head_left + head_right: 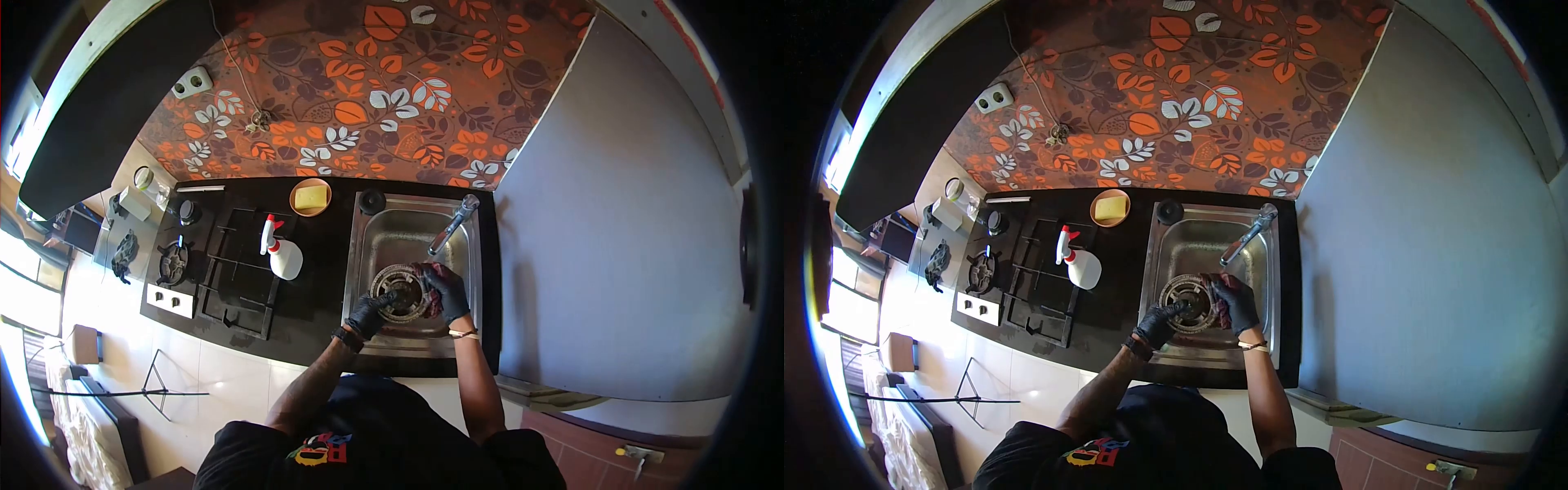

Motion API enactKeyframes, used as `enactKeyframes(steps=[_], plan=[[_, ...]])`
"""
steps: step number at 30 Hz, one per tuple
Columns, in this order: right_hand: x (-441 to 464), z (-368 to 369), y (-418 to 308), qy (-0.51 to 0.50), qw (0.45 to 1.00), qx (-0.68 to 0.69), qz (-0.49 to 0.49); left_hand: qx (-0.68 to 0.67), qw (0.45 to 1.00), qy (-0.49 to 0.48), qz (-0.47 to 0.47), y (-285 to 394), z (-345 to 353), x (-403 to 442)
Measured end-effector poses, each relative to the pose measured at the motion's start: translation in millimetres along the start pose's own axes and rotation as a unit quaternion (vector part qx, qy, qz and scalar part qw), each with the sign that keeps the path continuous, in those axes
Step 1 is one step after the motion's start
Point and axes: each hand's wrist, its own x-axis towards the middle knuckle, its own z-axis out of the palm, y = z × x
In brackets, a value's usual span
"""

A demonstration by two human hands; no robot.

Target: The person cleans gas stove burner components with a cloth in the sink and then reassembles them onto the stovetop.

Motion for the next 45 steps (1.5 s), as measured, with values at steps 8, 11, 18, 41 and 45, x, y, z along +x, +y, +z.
enactKeyframes(steps=[8, 11, 18, 41, 45], plan=[[-4, -16, -35, -0.015, 0.963, 0.264, 0.045, -0.011, 0.995, -0.001, -0.098, 17, -14, -11], [4, -10, -34, -0.043, 0.983, 0.140, 0.110, 0.077, 0.993, -0.039, -0.077, 16, -11, -10], [10, 28, -26, -0.197, 0.858, -0.431, -0.198, 0.355, 0.933, -0.061, 0.015, 23, -11, -4], [-30, 32, -61, -0.255, 0.786, -0.479, -0.295, 0.510, 0.850, -0.092, 0.091, 56, 45, -30], [-33, 57, -63, -0.227, 0.728, -0.579, -0.288, 0.525, 0.820, -0.078, 0.213, 23, 17, -18]])
